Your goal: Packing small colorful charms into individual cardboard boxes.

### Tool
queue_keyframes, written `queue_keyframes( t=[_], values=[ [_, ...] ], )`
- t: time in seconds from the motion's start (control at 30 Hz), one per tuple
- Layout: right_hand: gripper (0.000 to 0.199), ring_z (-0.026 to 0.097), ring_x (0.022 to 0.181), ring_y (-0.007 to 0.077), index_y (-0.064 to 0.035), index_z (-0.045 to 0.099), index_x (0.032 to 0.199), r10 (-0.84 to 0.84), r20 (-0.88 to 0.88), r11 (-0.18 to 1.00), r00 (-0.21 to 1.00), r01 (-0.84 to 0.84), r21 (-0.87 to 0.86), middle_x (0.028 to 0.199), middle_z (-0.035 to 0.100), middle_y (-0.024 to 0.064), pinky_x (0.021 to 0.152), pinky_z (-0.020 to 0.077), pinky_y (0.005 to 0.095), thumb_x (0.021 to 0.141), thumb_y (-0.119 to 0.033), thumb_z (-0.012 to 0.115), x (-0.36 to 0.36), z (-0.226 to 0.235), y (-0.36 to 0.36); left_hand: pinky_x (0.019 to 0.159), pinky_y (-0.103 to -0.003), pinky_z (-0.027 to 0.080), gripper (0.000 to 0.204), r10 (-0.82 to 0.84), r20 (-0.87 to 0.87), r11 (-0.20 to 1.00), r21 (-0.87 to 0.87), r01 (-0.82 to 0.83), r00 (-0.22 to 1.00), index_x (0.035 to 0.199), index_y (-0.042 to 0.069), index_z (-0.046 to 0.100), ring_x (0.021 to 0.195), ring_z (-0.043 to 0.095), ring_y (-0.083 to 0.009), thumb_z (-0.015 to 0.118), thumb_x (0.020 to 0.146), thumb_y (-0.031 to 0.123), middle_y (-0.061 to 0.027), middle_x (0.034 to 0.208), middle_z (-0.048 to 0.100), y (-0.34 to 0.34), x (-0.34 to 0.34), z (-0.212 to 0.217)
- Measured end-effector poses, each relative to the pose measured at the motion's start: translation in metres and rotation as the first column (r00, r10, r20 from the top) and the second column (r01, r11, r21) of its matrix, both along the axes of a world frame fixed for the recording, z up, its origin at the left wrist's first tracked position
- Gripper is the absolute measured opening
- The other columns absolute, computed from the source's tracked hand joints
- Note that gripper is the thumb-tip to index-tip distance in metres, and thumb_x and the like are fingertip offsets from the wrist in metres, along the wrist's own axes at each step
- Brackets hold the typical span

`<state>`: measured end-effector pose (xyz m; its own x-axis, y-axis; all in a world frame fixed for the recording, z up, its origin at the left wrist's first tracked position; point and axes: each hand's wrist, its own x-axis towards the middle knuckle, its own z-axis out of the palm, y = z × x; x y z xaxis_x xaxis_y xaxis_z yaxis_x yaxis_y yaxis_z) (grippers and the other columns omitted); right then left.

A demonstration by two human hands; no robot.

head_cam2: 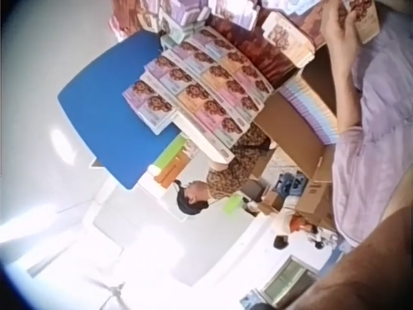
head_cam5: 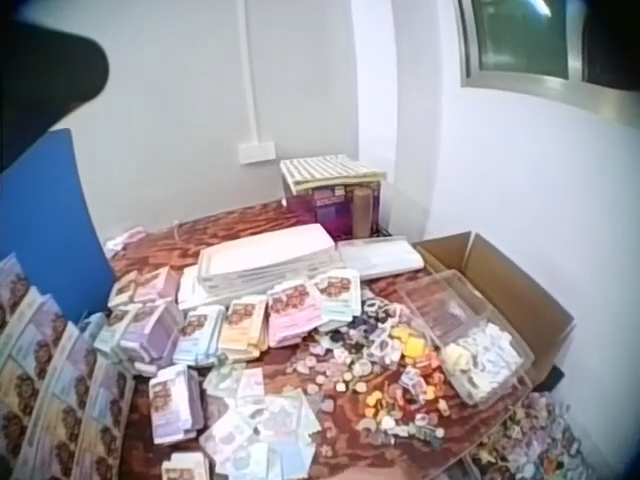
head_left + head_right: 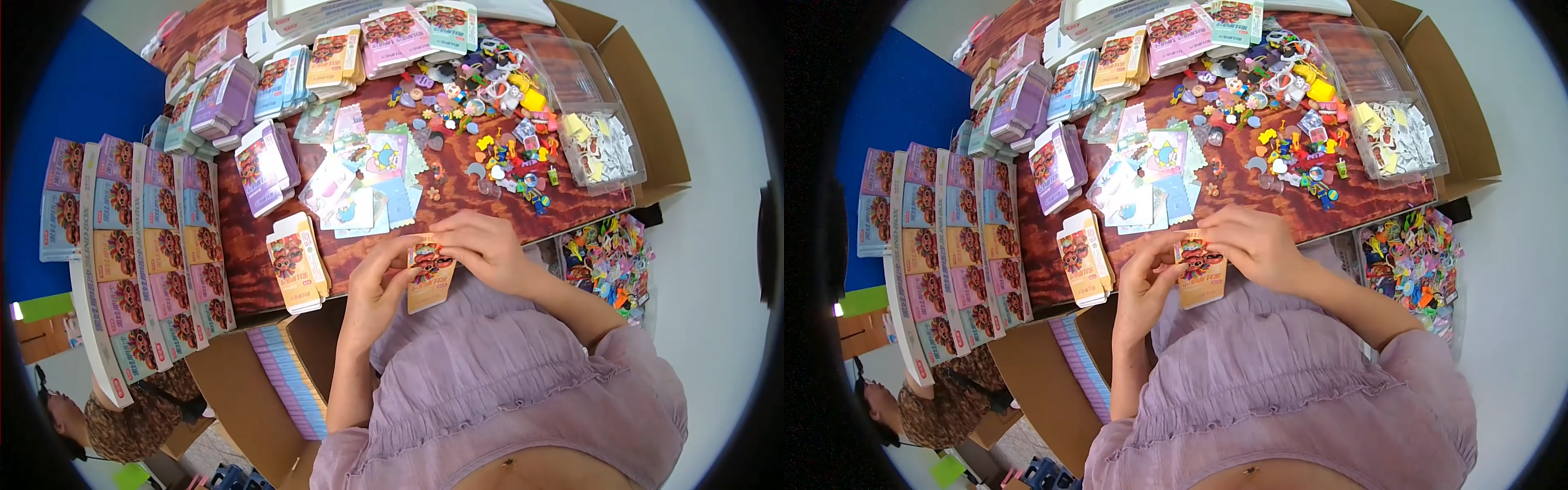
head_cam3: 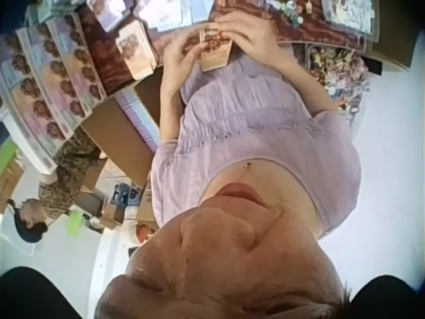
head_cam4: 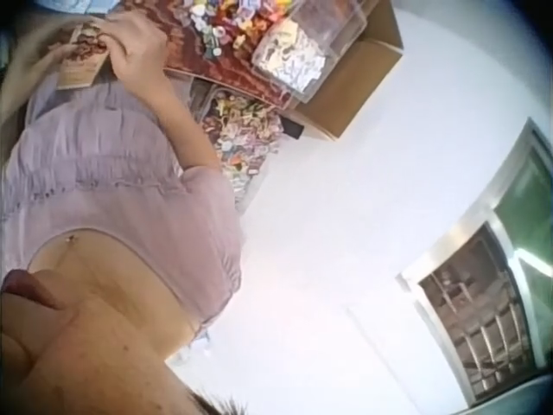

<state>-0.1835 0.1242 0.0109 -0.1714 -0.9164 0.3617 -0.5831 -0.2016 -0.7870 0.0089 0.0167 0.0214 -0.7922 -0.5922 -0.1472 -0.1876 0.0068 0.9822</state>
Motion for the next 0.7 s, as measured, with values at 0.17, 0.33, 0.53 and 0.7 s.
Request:
queue_keyframes(
  t=[0.17,0.33,0.53,0.7],
  values=[
    [0.012,0.068,0.086,0.015,0.0008,0.067,0.101,-0.216,0.785,0.947,0.581,-0.072,0.314,0.095,0.069,0.0078,0.074,0.0559,0.0297,0.091,-0.006,0.066,-0.008,-0.005,-0.033,0.091,-0.029,0.051,0.062,0.227,-0.202,0.843,0.53,-0.089,0.953,0.151,0.004,0.032,0.109,0.062,-0.0176,0.054,0.094,-0.002,-0.0143,0.131,0.058,-0.019,0.005,-0.015],
    [0.016,0.068,0.078,0.0158,-0.003,0.063,0.1,-0.254,0.958,0.946,0.135,-0.169,0.275,0.09,0.067,0.0062,0.068,0.059,0.0328,0.093,-0.017,0.067,0.019,-0.019,-0.075,0.117,-0.041,0.03,0.097,0.21,-0.319,0.961,-0.106,-0.254,0.924,0.153,0.006,0.022,0.145,0.028,-0.03,0.079,0.075,0.0,-0.0157,0.161,0.015,-0.021,-0.021,-0.026],
    [0.042,0.06,0.098,0.0339,-0.0023,0.063,0.106,-0.22,-0.327,0.964,0.919,0.256,0.072,0.101,0.06,0.0127,0.082,0.0478,0.0452,0.073,-0.021,0.079,-0.016,-0.017,-0.132,0.093,-0.032,0.053,0.077,0.448,-0.19,0.892,0.159,-0.423,0.874,0.14,-0.001,0.032,0.116,0.057,-0.0208,0.076,0.078,-0.002,-0.0159,0.139,0.043,-0.03,-0.012,-0.019],
    [0.048,0.054,0.103,0.0305,-0.0073,0.063,0.104,-0.181,-0.619,0.963,0.764,0.264,0.045,0.103,0.057,0.0101,0.087,0.0439,0.0413,0.065,-0.025,0.084,-0.04,-0.04,-0.171,0.076,-0.03,0.058,0.075,0.296,0.009,0.951,0.089,-0.295,0.955,0.139,-0.004,0.032,0.094,0.068,-0.021,0.078,0.08,0.006,-0.0212,0.129,0.053,-0.025,-0.013,-0.026]
  ],
)
